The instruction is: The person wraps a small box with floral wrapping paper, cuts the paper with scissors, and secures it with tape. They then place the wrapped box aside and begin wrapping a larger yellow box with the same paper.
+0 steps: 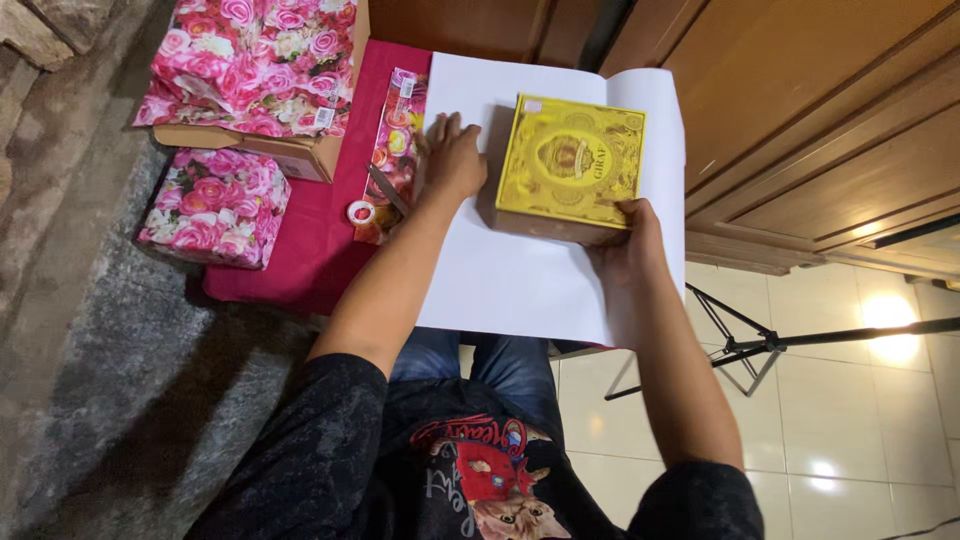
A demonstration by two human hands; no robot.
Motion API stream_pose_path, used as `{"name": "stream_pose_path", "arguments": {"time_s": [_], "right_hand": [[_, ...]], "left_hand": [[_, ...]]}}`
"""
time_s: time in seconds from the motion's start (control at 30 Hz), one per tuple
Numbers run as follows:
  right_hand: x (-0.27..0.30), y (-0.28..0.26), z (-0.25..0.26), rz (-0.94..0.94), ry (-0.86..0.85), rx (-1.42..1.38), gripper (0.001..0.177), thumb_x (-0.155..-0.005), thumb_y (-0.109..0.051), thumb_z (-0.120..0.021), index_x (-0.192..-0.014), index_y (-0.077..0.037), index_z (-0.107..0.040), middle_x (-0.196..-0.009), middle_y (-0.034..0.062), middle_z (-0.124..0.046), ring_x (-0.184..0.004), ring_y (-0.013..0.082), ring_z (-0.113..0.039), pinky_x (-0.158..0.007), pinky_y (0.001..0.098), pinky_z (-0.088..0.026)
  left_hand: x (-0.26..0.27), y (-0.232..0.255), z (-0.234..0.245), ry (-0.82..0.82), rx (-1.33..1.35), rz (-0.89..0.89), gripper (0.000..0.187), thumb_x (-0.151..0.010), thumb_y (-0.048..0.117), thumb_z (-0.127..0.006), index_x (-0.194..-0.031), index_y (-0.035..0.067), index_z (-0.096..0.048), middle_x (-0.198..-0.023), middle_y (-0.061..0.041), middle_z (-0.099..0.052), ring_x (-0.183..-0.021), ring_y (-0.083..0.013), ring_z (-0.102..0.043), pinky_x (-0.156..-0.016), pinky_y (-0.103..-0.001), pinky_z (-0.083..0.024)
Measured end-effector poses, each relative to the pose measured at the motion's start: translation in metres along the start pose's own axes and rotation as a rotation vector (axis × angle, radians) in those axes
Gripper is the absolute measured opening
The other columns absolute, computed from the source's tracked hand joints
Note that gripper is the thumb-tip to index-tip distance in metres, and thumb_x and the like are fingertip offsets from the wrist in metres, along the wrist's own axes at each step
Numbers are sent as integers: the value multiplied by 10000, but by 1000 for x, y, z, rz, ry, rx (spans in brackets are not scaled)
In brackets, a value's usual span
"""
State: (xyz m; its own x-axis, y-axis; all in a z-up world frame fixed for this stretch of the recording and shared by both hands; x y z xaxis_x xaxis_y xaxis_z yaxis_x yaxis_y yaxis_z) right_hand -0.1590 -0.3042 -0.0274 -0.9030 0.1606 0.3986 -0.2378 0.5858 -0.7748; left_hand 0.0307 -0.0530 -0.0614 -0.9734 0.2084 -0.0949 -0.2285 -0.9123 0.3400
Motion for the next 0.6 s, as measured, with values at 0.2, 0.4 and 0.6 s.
{"name": "stream_pose_path", "arguments": {"time_s": [0.2,0.4,0.6], "right_hand": [[-15,-24,14,-49,-22,179,510,-893,-331,-504,-1310,-44,-565,-1265,167,-649,-1132,305,-642,-971,487,-524],[-48,-45,-17,101,-144,204,476,-914,-360,-498,-1285,-73,-579,-1246,157,-641,-1091,291,-603,-859,448,-489],[-94,-32,-25,31,12,446,543,-948,-398,-460,-1350,-47,-563,-1329,141,-614,-1252,308,-560,-988,493,-503]], "left_hand": [[15,0,28,35,79,114,873,-871,478,-732,-1533,73,-334,-1632,-344,-123,-1545,-463,-39,-1195,-678,-24],[11,-13,28,54,90,187,1051,-795,526,-781,-1539,9,-247,-1596,-305,-172,-1491,-490,-76,-1199,-613,-77],[14,-28,43,153,-24,255,978,-760,340,-864,-1546,70,-349,-1539,-215,-399,-1472,-416,-317,-1212,-599,-246]]}}
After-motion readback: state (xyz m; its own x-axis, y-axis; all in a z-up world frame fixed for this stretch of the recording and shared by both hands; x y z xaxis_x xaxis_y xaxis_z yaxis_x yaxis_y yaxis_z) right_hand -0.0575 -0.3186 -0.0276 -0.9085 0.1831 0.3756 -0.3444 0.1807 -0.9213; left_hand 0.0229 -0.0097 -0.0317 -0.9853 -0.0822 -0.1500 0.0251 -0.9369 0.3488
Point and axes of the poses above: each hand's wrist, its own x-axis away from the middle knuckle, its own z-axis out of the back of the hand, y = z × x, the point moved 9 cm from there along -x, towards the middle knuckle
